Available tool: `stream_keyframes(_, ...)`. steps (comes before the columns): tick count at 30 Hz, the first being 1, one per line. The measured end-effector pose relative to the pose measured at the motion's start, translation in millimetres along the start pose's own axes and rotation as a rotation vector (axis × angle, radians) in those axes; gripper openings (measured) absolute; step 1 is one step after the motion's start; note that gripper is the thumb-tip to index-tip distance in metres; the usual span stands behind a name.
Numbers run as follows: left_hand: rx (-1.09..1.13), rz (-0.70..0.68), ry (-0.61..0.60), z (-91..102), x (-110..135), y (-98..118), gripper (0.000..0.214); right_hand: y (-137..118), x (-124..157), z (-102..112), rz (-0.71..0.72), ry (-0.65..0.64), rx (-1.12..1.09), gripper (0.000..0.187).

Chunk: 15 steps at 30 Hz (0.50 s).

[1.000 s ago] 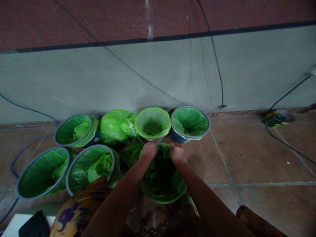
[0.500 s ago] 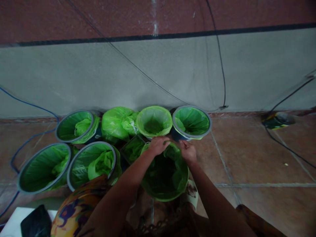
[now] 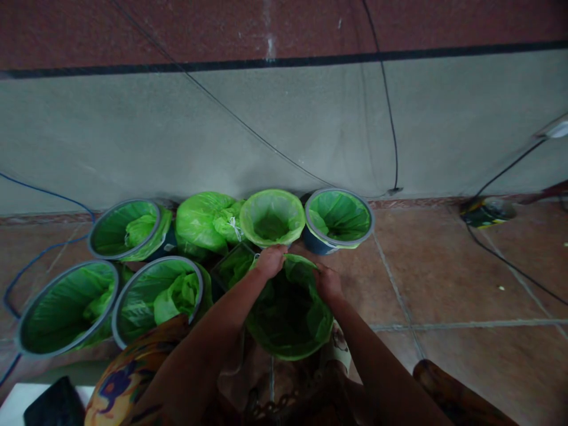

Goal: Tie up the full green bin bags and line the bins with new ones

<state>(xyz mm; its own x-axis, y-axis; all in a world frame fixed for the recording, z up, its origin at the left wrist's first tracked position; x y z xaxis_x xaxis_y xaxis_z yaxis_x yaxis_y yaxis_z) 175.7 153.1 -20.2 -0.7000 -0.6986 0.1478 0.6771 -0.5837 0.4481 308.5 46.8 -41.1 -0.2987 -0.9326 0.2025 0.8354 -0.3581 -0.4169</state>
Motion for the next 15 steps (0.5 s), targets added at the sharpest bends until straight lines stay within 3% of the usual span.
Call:
stream_keyframes(5, -0.049, 0.043, -0.009, 9.1, 5, 7, 0.030, -3, 2, 3, -0.007, -0.056, 0.066, 0.028)
stream_keyframes(8, 0.015, 0.120, 0.150, 31.7, 22, 1, 0.049, -13, -6, 15, -0.020, -0.013, 0.089, 0.037)
stream_keyframes(12, 0.107, 0.496, 0.445, 50.7, 82, -33, 0.050, -48, -27, 19, 0.133, 0.019, 0.053, 0.036)
stream_keyframes(15, 0.102, 0.697, 0.459, 35.3, 124, -48, 0.046, -55, -36, 2, 0.157, -0.067, 0.102, 0.030)
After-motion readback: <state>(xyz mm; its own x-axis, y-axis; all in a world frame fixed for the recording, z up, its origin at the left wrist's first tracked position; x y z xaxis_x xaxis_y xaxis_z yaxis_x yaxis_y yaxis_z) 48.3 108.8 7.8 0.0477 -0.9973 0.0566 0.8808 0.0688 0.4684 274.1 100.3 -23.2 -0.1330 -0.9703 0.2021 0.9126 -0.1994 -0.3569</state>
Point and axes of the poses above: each hand's wrist, its own x-axis away from the middle knuckle, its own z-axis out of the back of the hand, y = z × x, the point moved 9 cm from there along -x, towards the middle knuckle, and after that the axes turned 6 degrees about x, right-handed, at the moved point
